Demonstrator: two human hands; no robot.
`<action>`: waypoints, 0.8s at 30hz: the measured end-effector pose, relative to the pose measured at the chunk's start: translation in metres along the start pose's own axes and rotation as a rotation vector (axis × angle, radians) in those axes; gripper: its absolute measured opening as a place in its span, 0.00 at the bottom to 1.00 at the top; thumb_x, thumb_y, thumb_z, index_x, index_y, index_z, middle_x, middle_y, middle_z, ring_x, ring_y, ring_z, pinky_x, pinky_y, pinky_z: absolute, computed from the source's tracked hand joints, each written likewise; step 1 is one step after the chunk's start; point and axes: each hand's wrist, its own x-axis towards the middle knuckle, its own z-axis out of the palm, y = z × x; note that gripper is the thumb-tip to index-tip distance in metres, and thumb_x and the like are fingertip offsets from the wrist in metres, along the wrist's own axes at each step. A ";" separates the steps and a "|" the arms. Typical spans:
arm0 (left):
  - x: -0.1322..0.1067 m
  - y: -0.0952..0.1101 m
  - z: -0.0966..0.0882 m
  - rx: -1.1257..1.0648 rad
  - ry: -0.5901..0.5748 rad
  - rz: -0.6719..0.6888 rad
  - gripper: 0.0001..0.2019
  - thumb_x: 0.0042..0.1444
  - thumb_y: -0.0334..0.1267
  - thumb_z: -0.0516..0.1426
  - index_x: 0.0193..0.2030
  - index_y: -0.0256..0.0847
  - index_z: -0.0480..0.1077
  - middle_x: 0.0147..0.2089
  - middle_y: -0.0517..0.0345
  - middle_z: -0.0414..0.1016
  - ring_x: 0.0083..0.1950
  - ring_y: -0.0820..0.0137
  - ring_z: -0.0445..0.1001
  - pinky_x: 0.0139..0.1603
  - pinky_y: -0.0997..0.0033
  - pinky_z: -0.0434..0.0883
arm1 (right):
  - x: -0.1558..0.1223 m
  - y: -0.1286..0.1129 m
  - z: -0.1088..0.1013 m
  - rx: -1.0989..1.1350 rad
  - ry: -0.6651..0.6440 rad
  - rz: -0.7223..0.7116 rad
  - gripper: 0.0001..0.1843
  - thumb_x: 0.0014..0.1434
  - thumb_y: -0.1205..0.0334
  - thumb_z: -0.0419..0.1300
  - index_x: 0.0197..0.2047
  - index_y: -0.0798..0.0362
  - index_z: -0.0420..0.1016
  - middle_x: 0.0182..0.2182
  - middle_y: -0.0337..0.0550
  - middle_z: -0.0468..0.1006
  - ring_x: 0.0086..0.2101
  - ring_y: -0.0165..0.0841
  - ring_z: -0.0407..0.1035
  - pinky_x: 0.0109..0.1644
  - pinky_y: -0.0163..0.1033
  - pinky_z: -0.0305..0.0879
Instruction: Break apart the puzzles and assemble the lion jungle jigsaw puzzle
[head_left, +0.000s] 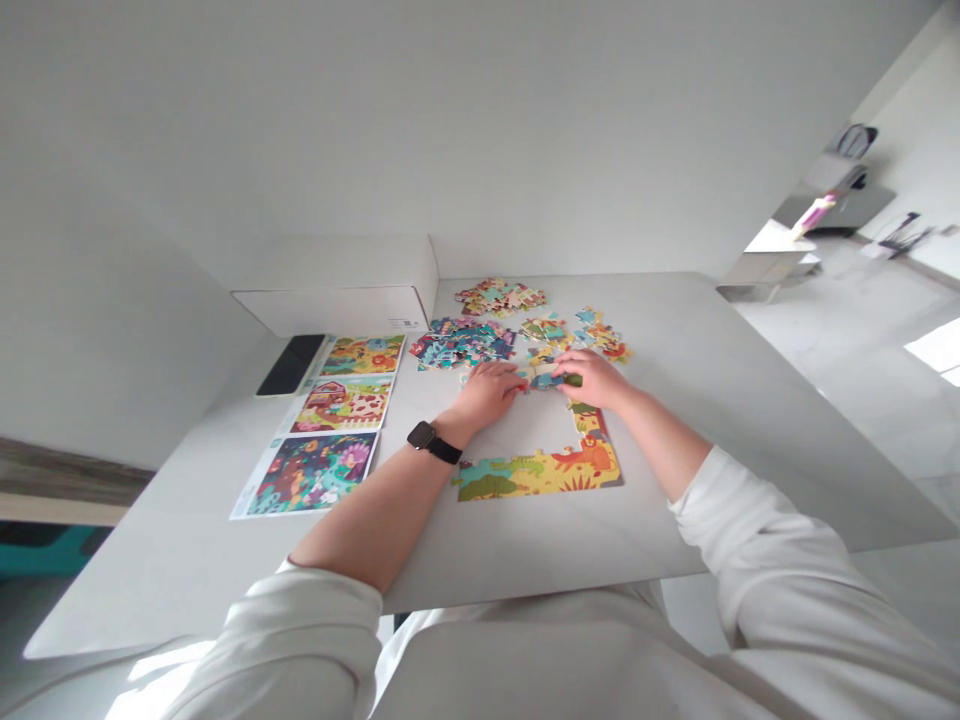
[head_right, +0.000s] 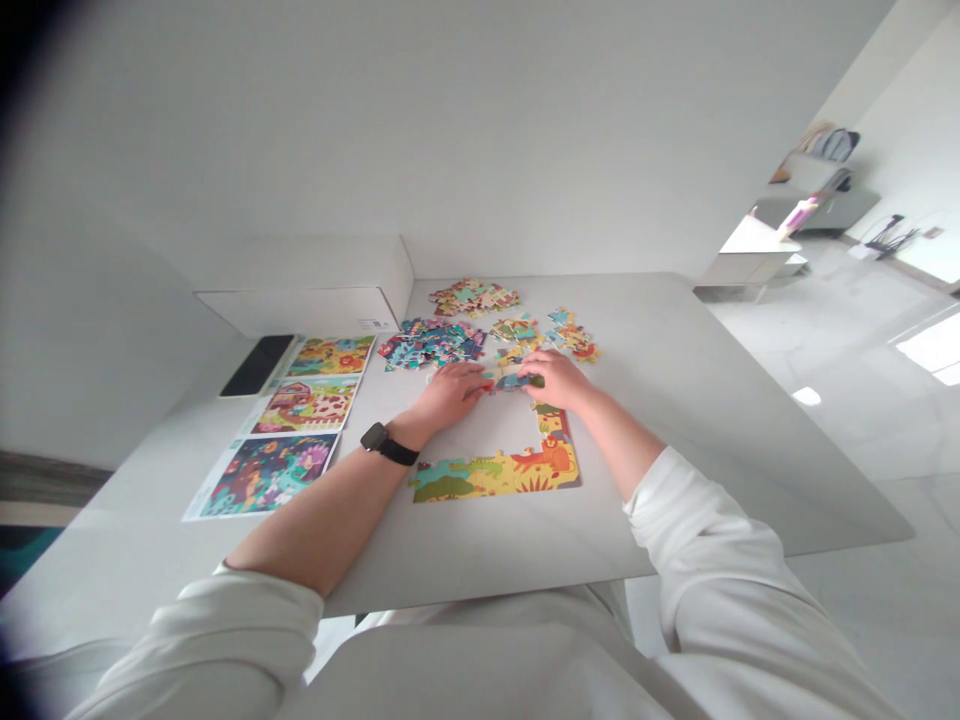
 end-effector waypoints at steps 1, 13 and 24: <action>0.000 0.000 0.000 0.005 -0.002 0.002 0.16 0.63 0.32 0.57 0.52 0.49 0.84 0.63 0.49 0.80 0.66 0.52 0.74 0.71 0.46 0.65 | 0.000 0.000 0.000 0.001 -0.006 -0.001 0.11 0.57 0.63 0.71 0.45 0.44 0.88 0.52 0.45 0.85 0.52 0.45 0.78 0.63 0.56 0.72; -0.002 0.003 -0.001 -0.029 0.049 0.016 0.19 0.60 0.33 0.59 0.56 0.47 0.81 0.58 0.48 0.80 0.61 0.54 0.75 0.68 0.49 0.67 | 0.005 -0.006 0.006 0.030 -0.029 -0.018 0.17 0.57 0.61 0.73 0.51 0.45 0.86 0.52 0.48 0.86 0.54 0.47 0.79 0.64 0.57 0.70; -0.003 -0.001 0.001 -0.030 -0.001 0.014 0.15 0.66 0.44 0.60 0.55 0.50 0.83 0.61 0.48 0.77 0.64 0.53 0.73 0.71 0.47 0.66 | 0.006 -0.013 0.008 0.006 -0.026 0.034 0.24 0.57 0.63 0.74 0.58 0.47 0.83 0.55 0.49 0.85 0.55 0.48 0.79 0.63 0.56 0.71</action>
